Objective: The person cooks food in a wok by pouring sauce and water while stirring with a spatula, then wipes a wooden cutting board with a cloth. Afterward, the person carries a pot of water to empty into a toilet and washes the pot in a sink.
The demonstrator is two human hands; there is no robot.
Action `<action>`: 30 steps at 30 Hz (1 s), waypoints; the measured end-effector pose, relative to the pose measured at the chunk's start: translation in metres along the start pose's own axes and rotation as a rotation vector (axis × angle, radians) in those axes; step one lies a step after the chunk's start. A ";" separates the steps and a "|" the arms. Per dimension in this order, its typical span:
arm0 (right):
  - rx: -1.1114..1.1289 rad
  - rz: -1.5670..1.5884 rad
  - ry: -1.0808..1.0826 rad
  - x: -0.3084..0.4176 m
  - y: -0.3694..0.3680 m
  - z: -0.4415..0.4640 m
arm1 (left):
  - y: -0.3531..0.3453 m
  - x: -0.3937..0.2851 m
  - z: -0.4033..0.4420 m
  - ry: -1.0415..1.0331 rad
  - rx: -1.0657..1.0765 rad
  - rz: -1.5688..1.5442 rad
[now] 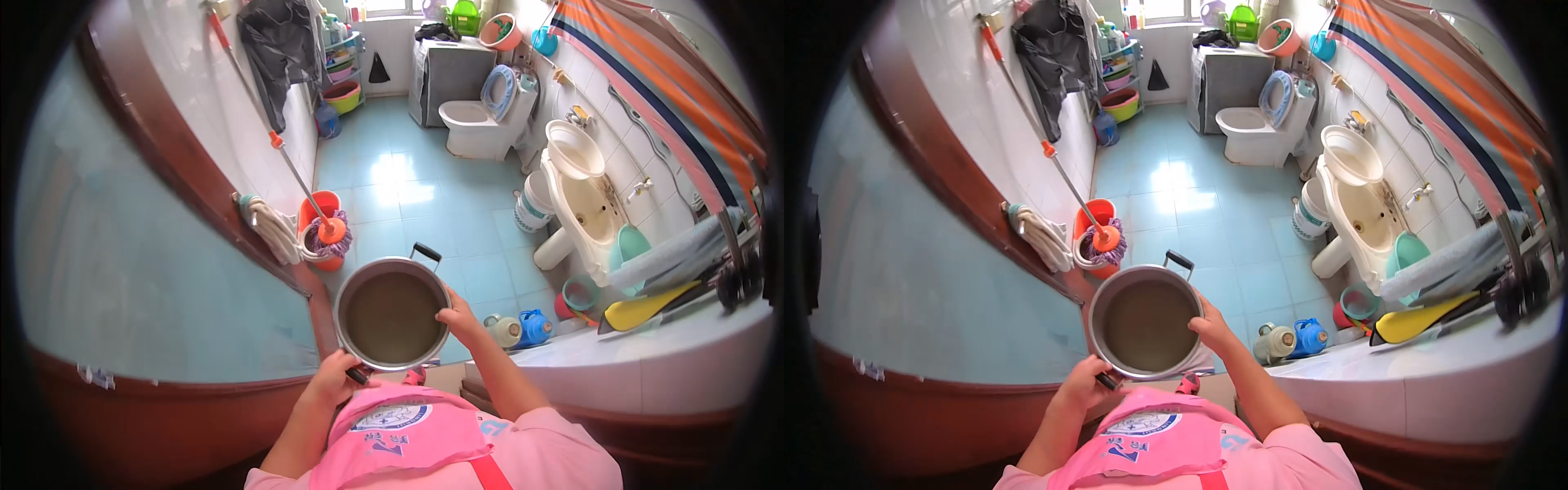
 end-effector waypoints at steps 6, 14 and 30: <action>-0.050 0.067 0.020 0.033 0.054 0.126 | -0.034 -0.111 0.103 0.068 0.066 -0.087; -0.165 0.067 0.051 0.026 0.144 0.300 | -0.071 -0.256 0.278 0.296 0.116 -0.154; -0.100 0.071 -0.015 0.041 0.380 0.676 | -0.215 -0.477 0.604 0.497 0.146 -0.198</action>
Point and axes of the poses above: each hand's wrist, its own z-axis towards the middle knuckle, its own y-axis out of the back of the hand, x = y × z, the point moved 5 cm from there along z, towards the middle knuckle, and after that the axes turned 9 degrees about y, right-handed, at the moved point
